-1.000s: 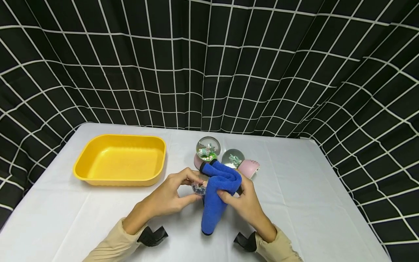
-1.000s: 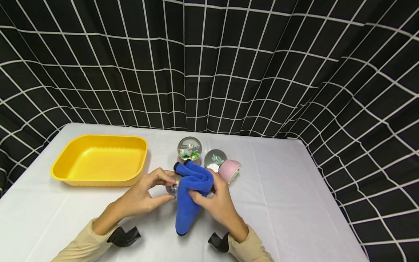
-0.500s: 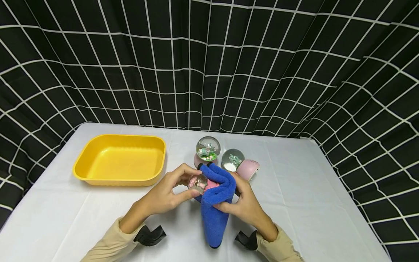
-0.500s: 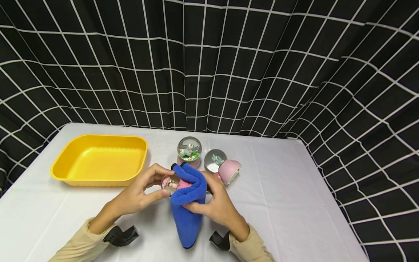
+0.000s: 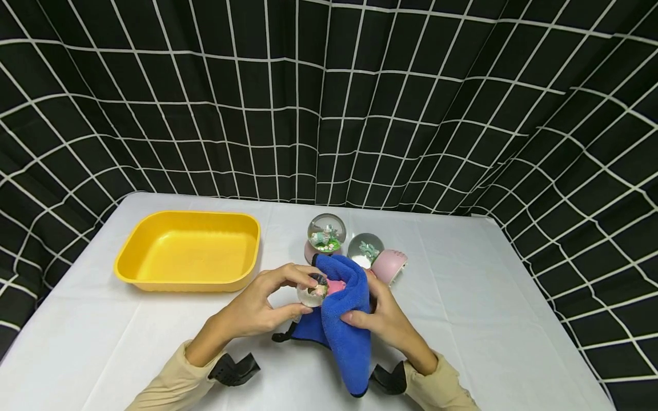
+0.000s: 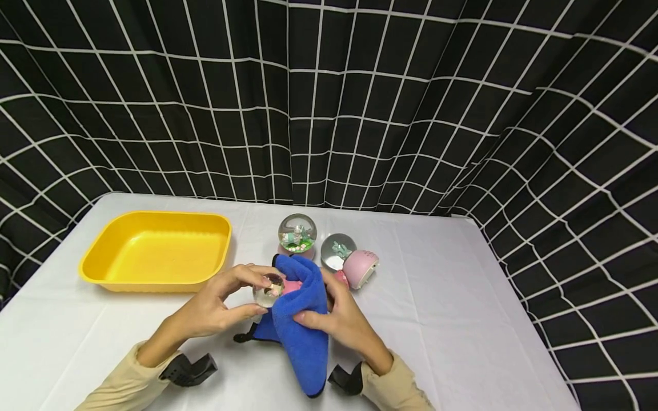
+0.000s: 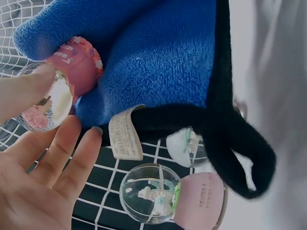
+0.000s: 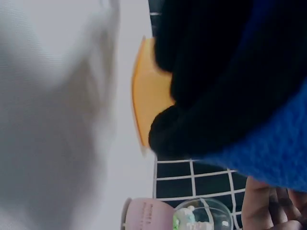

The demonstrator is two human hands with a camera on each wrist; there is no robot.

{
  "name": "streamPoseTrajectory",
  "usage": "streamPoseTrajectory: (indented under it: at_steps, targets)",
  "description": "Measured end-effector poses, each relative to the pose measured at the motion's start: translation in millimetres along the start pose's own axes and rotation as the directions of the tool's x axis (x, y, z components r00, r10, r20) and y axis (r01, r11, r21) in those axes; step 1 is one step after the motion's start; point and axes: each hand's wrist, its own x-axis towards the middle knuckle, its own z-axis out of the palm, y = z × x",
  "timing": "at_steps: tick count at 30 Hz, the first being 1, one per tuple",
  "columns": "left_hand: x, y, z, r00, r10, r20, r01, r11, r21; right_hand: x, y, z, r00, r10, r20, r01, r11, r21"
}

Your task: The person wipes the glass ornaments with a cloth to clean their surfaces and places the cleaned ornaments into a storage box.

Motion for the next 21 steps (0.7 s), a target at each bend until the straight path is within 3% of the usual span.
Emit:
streamPoseTrajectory:
  at_steps: [5,8,16,21]
  targets:
    - [2.1,0.3,0.8,1.0,0.009,0.011,-0.009,1.0,0.007,0.6,0.6,-0.2,1.0,0.012,0.013,-0.013,0.996,0.086]
    - [2.6,0.3,1.3,1.0,0.0,-0.004,0.0,1.0,0.015,1.2,-0.1,1.5,0.999,-0.026,-0.023,0.028,0.994,0.101]
    - [3.4,6.6,-1.5,0.987,-0.157,-0.034,0.156,0.987,-0.031,1.7,2.8,10.8,0.975,-0.161,-0.152,0.162,0.987,-0.004]
    - [3.1,4.6,-3.1,0.987,-0.155,-0.047,0.155,0.988,-0.008,1.4,5.8,11.5,0.979,-0.149,-0.141,0.149,0.989,-0.01]
